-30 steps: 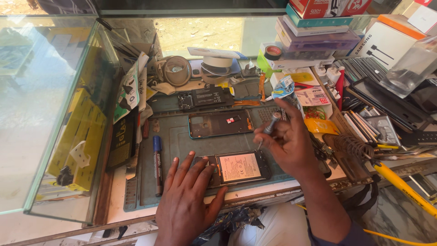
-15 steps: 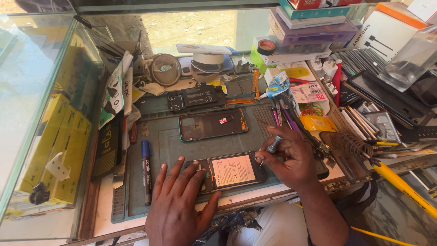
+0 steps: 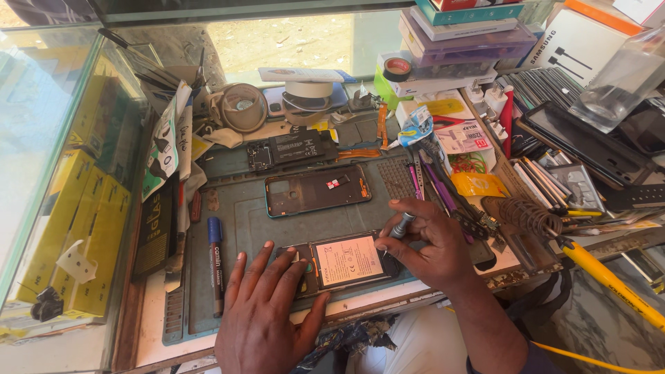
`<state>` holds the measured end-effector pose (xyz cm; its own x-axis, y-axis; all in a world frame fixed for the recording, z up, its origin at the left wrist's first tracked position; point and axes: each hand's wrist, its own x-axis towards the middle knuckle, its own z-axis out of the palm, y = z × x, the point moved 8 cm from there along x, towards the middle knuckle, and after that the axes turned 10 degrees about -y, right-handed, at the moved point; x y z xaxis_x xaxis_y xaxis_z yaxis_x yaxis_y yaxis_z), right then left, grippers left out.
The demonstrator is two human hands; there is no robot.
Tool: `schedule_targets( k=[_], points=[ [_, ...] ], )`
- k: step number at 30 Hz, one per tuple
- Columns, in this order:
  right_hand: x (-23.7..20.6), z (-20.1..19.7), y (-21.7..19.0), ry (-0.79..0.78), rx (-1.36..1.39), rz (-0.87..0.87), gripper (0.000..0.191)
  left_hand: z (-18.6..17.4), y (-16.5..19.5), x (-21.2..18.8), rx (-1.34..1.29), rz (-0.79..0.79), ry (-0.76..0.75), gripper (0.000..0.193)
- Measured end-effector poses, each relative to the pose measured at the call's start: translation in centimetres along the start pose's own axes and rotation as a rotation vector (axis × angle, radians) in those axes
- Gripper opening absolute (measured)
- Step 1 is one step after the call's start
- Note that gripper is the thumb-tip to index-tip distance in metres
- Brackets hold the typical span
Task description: The person holds a smartphone, removes its back cover, and places it on the workbench. They then use a screwdriver to remove screws from the phone's internal frame.
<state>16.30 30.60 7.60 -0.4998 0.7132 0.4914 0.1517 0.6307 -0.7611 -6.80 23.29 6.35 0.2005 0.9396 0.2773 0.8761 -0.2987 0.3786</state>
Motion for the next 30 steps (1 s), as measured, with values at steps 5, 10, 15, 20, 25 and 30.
schedule_targets(
  k=[5, 10, 15, 20, 25, 30],
  points=[
    [0.1, 0.0, -0.5, 0.016, -0.093, -0.008, 0.062, -0.5, 0.2, -0.3, -0.018, 0.004, 0.038, 0.054],
    [-0.3, -0.4, -2.1, 0.083, -0.409, -0.128, 0.063, -0.7, 0.4, -0.2, -0.014, 0.018, 0.037, 0.053],
    [0.3, 0.5, -0.1, -0.077, 0.177, 0.055, 0.045, -1.1, 0.6, -0.3, -0.018, 0.041, 0.065, 0.052],
    [1.4, 0.5, -3.0, -0.074, -0.131, -0.159, 0.057, -1.2, 0.8, -0.5, -0.026, 0.05, 0.066, 0.051],
    [1.8, 0.4, -4.2, -0.077, -0.203, -0.15, 0.046, -1.2, 0.9, -0.5, -0.03, 0.056, 0.078, 0.052],
    [1.8, 0.2, -4.5, -0.036, -0.224, -0.155, 0.056, -1.3, 1.0, -0.7, -0.021, 0.065, 0.096, 0.05]
  ],
)
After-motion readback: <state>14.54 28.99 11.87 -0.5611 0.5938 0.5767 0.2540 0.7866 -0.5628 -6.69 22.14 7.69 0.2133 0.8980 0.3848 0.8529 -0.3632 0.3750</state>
